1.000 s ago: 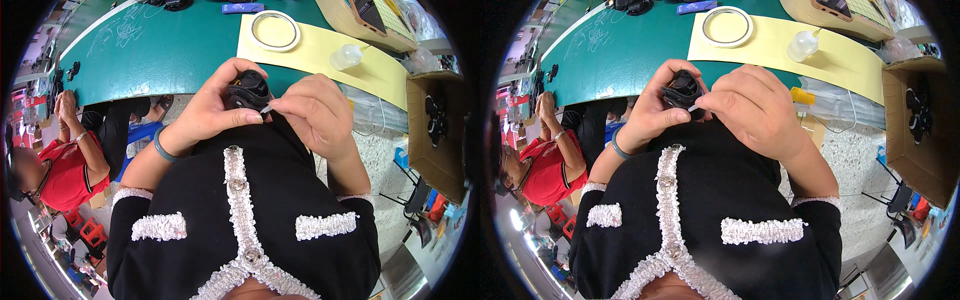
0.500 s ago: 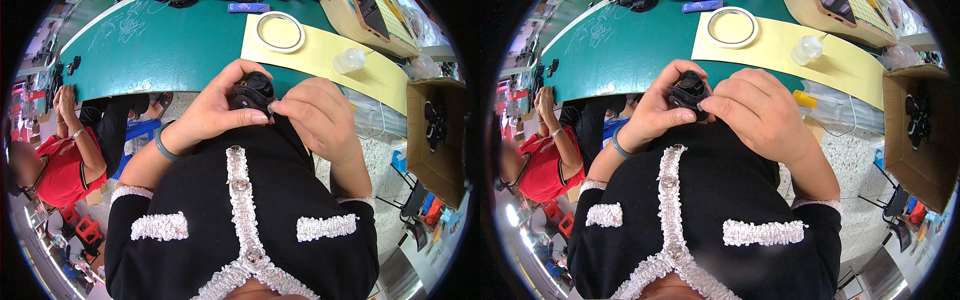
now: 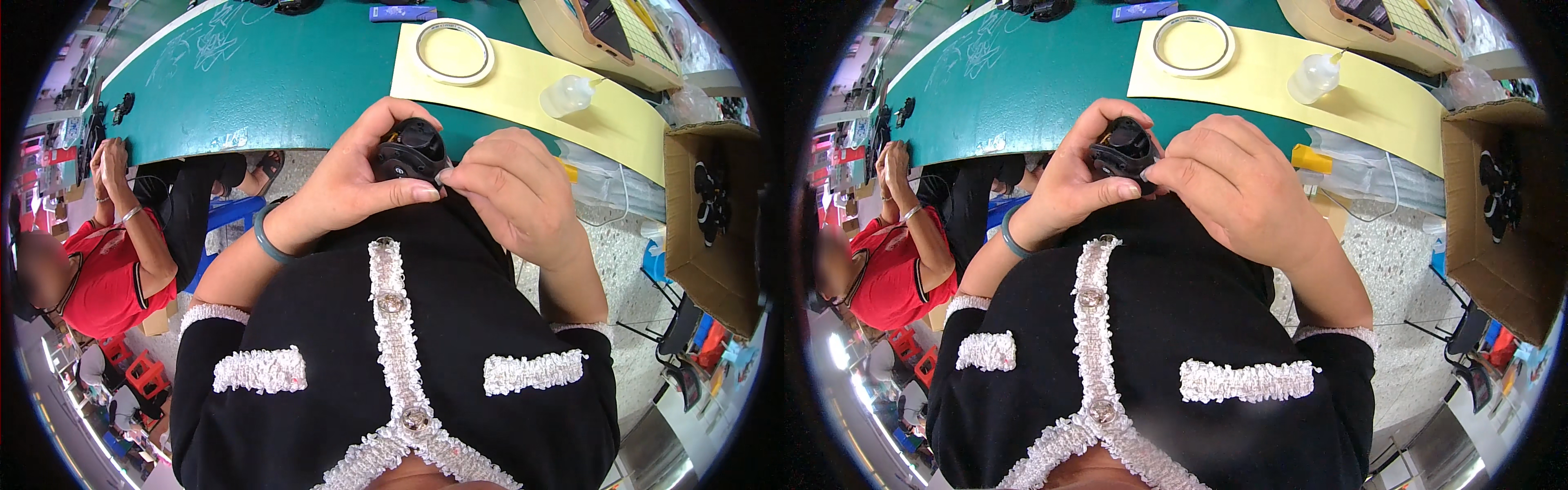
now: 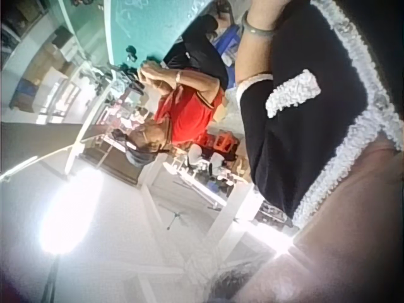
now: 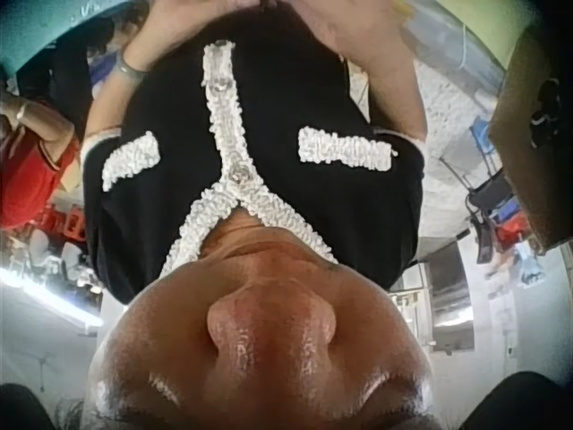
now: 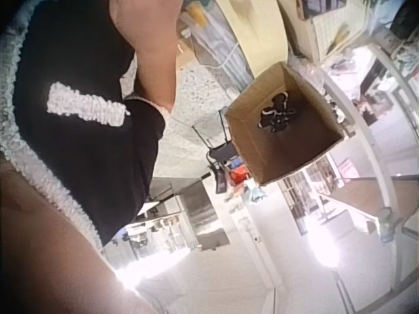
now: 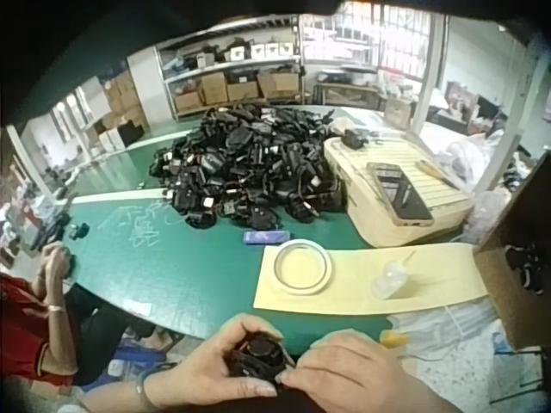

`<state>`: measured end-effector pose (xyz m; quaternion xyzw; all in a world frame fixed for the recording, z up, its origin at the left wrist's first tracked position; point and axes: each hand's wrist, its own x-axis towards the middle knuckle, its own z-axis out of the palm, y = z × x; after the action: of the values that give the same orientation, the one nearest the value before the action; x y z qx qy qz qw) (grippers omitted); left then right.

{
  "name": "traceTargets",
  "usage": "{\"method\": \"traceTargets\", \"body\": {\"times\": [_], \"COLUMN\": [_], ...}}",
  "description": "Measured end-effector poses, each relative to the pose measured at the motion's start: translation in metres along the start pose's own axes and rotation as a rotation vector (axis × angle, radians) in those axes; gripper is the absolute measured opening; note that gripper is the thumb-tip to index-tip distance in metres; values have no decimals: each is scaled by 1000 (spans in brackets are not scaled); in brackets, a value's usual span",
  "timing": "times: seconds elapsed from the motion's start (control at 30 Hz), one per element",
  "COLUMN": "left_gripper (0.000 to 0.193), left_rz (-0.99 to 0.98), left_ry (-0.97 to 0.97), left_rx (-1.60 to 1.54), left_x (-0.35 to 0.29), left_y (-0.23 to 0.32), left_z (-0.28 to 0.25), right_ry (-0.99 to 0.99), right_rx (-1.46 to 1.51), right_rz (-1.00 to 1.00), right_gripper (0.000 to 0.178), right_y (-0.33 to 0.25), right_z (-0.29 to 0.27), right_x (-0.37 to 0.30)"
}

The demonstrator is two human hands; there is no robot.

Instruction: The person assembles small black electronic devices at a workbench. They apply liquid from a small bottle to the internal components, wipe the device with a tissue, and secure the casing with clear adhesive tape. The person handles multiple units sequentially, picking them from a pile and placing them back after assembly.

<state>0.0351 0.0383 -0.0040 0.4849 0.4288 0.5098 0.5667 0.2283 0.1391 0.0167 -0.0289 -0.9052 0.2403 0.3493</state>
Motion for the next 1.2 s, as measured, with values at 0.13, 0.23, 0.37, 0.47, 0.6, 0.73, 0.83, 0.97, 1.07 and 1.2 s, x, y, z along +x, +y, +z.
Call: {"method": "traceTargets", "body": {"times": [0.13,0.23,0.37,0.47,0.6,0.73,0.83,0.97,1.07,1.2], "left_gripper": [61,61,62,63,66,67,66,62,60,62], "left_rz": [12,-19,-97,-113,-109,-107,-89,38,38,47], "left_ry": [-3,8,-8,5,-7,5,21,21,19,68], "left_rx": [-2,-68,-136,-163,-132,-127,-95,96,190,265], "left_x": [-1,-2,-2,-2,-2,-2,-2,-1,-3,-5], "left_y": [-4,-3,3,5,8,8,8,-1,1,3], "left_z": [-1,2,4,5,5,5,5,-1,-3,-1], "right_ry": [-9,-9,-16,-18,-28,-12,-4,2,5,8], "right_rx": [15,20,4,-14,-24,-18,-33,-53,-63,-78], "right_rz": [54,57,41,43,56,58,51,42,44,58], "right_gripper": [24,23,22,21,19,18,18,18,19,19], "right_y": [-2,-1,0,0,3,2,3,4,5,3], "right_z": [2,3,2,0,-1,0,1,2,3,4], "right_x": [-2,-3,-4,-2,-4,-3,-3,-2,-2,-1]}}
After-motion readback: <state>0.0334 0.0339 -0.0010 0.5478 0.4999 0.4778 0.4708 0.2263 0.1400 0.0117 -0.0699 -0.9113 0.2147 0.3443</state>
